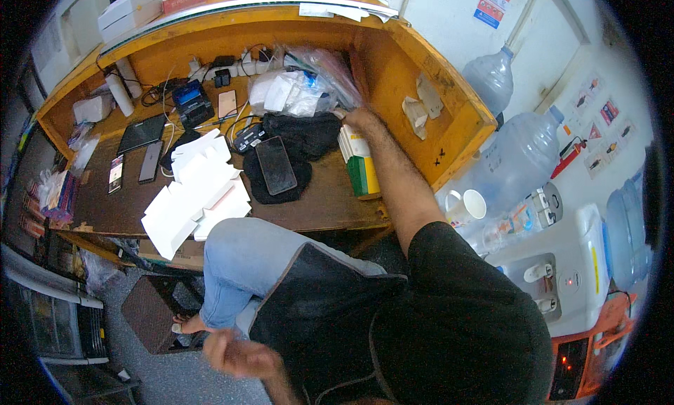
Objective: The person assembles small rectangular food boxes by folding flat cardboard pieces and tucking flaps into slots. They handle multiple boxes one at a time, folding edges and securing tabs to form the box shape, then placing finished boxes on the counter.
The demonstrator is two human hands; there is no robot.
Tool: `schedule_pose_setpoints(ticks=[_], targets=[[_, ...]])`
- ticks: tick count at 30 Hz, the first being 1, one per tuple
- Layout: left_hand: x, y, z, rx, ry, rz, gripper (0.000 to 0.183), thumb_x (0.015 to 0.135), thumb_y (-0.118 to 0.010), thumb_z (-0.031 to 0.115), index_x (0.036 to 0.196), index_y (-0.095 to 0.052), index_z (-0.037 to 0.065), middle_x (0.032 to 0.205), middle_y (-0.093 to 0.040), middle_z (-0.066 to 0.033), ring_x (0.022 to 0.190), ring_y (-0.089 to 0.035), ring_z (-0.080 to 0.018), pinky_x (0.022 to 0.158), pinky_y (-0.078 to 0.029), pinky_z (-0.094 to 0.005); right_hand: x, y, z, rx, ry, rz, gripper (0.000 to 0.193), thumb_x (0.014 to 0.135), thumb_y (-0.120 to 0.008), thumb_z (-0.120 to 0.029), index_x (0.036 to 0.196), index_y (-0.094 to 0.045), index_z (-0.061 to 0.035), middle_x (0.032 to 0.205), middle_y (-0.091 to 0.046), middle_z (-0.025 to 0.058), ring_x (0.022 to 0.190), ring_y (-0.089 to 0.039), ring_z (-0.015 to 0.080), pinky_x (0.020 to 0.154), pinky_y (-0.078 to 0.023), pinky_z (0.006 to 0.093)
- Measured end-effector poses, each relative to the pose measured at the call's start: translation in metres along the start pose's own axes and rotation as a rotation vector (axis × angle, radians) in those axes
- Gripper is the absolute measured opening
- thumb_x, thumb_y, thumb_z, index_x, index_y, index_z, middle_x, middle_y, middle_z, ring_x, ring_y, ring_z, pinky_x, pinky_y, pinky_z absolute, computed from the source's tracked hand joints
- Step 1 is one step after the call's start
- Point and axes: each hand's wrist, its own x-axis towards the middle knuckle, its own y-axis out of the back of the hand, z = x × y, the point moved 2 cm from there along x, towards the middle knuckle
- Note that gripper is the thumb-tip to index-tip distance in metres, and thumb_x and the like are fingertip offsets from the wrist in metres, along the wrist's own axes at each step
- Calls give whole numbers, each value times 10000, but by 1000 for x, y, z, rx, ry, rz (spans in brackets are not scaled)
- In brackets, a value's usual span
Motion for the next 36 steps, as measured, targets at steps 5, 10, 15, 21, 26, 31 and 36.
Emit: schedule_pose_setpoints(ticks=[5, 10, 15, 21, 26, 31, 36], targets=[[-69, -35, -58, -197, 519, -180, 685, 1111, -372, 603, 1342, -546, -17, 1155, -551, -117, 989, -514, -228, 877, -446, -399, -34, 27, -31, 71, -145, 263, 612, 917, -694, -352, 1417, -647, -2, 1524, -596, 189, 1337, -621, 367, 1095, -511, 464], [-115, -40, -81, -149, 744, -295, 559, 1152, -368, 488, 1292, -561, -17, 1114, -551, -112, 996, -506, -219, 936, -419, -373, -48, 60, -21, 184, 42, 792, 571, 958, -633, -197, 1459, -558, 68, 1589, -484, 255, 1417, -527, 423, 1182, -441, 464], [-117, -41, -99, -12, 793, -425, 445, 1173, -390, 365, 1244, -553, -43, 1135, -561, -146, 1080, -531, -286, 1022, -420, -407, -104, 91, -44, 366, 547, 926, 592, 889, -719, -126, 1419, -566, 89, 1523, -505, 301, 1376, -543, 445, 1189, -435, 468], [-149, -22, -151, 197, 893, -499, 671, 1169, -392, 439, 1441, -480, -168, 1469, -522, -352, 1373, -507, -426, 1188, -353, -459, -298, 104, -93, 499, 999, 577, 754, 776, -956, -324, 1372, -640, 12, 1371, -614, 191, 1153, -670, 293, 922, -590, 367], [-146, -22, -147, 150, 943, -521, 715, 1162, -397, 452, 1541, -394, -154, 1621, -401, -334, 1515, -403, -412, 1257, -293, -442, -389, 164, -40, 421, 1036, 702, 777, 763, -965, -328, 1414, -643, -50, 1385, -606, 164, 1161, -640, 249, 869, -568, 337], [-151, -17, -163, 191, 835, -594, 673, 1164, -418, 400, 1549, -383, -151, 1631, -406, -304, 1522, -395, -387, 1261, -280, -429, -459, 252, 36, 89, 468, 1156, 308, 908, -837, -313, 1098, -801, -73, 1281, -653, 206, 1111, -676, 320, 893, -561, 412], [-163, -11, -190, 215, 810, -615, 617, 1166, -423, 346, 1523, -411, -157, 1597, -450, -294, 1475, -438, -371, 1245, -297, -423, -456, 255, 87, -307, -167, 897, 473, 983, -671, -502, 1057, -822, -60, 1162, -682, 290, 1102, -686, 442, 915, -566, 538]])
